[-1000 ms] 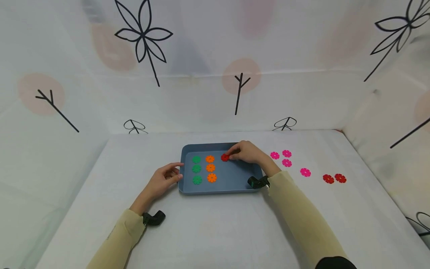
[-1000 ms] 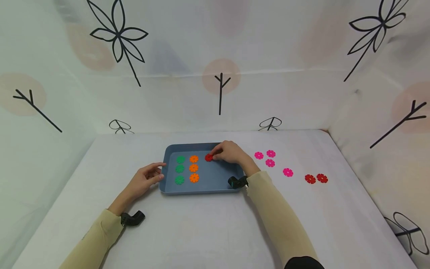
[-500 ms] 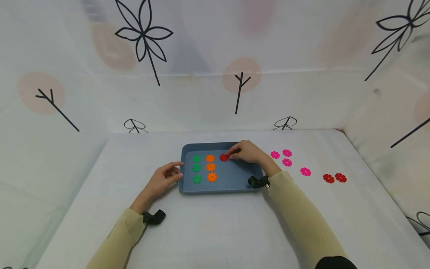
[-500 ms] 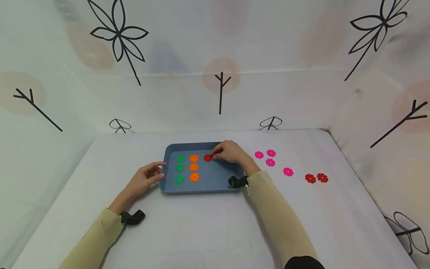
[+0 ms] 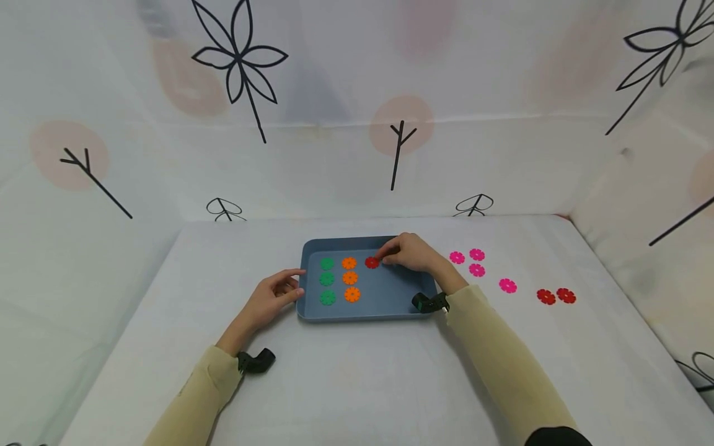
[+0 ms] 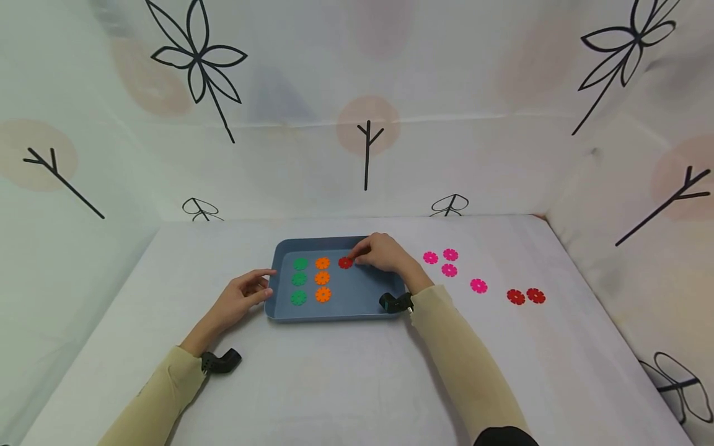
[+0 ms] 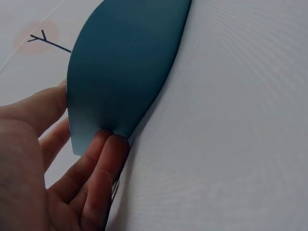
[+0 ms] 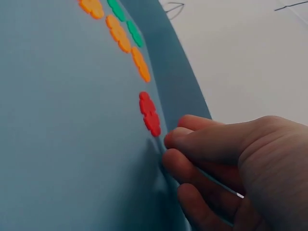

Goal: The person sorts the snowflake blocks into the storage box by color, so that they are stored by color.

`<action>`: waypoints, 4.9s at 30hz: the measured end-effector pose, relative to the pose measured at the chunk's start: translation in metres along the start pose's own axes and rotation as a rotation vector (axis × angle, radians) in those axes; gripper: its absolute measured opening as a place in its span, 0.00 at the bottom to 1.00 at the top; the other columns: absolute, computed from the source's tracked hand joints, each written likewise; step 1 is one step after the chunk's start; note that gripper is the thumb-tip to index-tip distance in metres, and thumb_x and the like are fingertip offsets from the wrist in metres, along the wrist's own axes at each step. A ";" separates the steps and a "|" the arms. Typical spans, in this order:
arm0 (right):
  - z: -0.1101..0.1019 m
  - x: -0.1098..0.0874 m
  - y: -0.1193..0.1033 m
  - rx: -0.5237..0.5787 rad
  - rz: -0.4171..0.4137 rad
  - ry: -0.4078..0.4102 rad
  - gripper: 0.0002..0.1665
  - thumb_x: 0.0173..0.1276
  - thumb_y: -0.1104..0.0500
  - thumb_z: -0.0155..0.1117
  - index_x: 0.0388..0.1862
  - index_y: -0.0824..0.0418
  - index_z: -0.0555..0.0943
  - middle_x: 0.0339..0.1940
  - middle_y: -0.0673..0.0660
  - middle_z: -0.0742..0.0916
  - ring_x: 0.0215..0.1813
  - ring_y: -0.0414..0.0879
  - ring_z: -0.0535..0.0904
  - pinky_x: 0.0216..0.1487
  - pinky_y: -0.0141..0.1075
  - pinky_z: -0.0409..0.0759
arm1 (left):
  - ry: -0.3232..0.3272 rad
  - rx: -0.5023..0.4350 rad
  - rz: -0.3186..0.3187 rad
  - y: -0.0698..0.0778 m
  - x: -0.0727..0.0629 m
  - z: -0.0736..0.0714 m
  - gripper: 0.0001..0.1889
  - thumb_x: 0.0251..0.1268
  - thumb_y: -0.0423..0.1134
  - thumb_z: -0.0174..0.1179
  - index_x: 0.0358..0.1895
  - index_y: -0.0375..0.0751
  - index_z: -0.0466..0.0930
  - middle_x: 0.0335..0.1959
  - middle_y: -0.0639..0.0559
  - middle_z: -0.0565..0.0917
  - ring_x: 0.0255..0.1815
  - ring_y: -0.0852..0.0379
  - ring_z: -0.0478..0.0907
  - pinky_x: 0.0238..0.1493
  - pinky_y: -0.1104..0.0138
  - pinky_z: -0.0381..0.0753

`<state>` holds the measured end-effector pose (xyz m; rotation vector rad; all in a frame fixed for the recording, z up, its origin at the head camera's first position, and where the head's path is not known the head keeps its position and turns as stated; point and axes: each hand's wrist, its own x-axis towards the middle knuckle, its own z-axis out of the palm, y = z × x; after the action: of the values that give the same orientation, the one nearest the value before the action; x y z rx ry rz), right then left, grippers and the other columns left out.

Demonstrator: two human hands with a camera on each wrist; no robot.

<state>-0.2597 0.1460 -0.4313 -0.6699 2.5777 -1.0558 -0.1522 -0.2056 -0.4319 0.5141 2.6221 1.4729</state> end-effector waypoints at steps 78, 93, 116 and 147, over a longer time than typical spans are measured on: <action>-0.118 -0.278 0.185 0.084 0.479 0.333 0.36 0.67 0.45 0.70 0.64 0.67 0.76 0.40 0.21 0.74 0.45 0.23 0.65 0.38 0.20 0.70 | 0.003 -0.006 -0.010 -0.001 0.000 -0.001 0.22 0.70 0.35 0.63 0.65 0.32 0.75 0.43 0.43 0.81 0.39 0.50 0.78 0.42 0.66 0.76; -0.119 -0.273 0.189 0.030 0.529 0.266 0.41 0.68 0.42 0.68 0.68 0.69 0.71 0.64 0.70 0.74 0.58 0.59 0.66 0.43 0.35 0.74 | 0.004 -0.007 -0.014 -0.001 0.001 0.001 0.22 0.70 0.36 0.63 0.65 0.33 0.75 0.42 0.44 0.81 0.38 0.52 0.78 0.41 0.67 0.76; -0.125 -0.269 0.179 0.067 0.554 0.226 0.38 0.69 0.51 0.69 0.65 0.76 0.68 0.58 0.75 0.74 0.55 0.64 0.66 0.36 0.29 0.75 | 0.027 -0.018 -0.017 -0.042 0.008 0.008 0.23 0.69 0.39 0.65 0.65 0.41 0.77 0.43 0.47 0.81 0.38 0.52 0.77 0.41 0.66 0.75; -0.130 -0.272 0.181 0.166 0.515 0.260 0.30 0.77 0.50 0.58 0.58 0.77 0.72 0.41 0.44 0.83 0.37 0.26 0.75 0.36 0.25 0.75 | -0.002 -0.019 0.004 0.000 0.000 0.001 0.22 0.69 0.33 0.63 0.64 0.30 0.75 0.42 0.43 0.81 0.38 0.49 0.78 0.41 0.67 0.76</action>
<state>-0.1375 0.4750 -0.4493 0.1827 2.6098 -1.2097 -0.1525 -0.2051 -0.4324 0.5198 2.6046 1.4954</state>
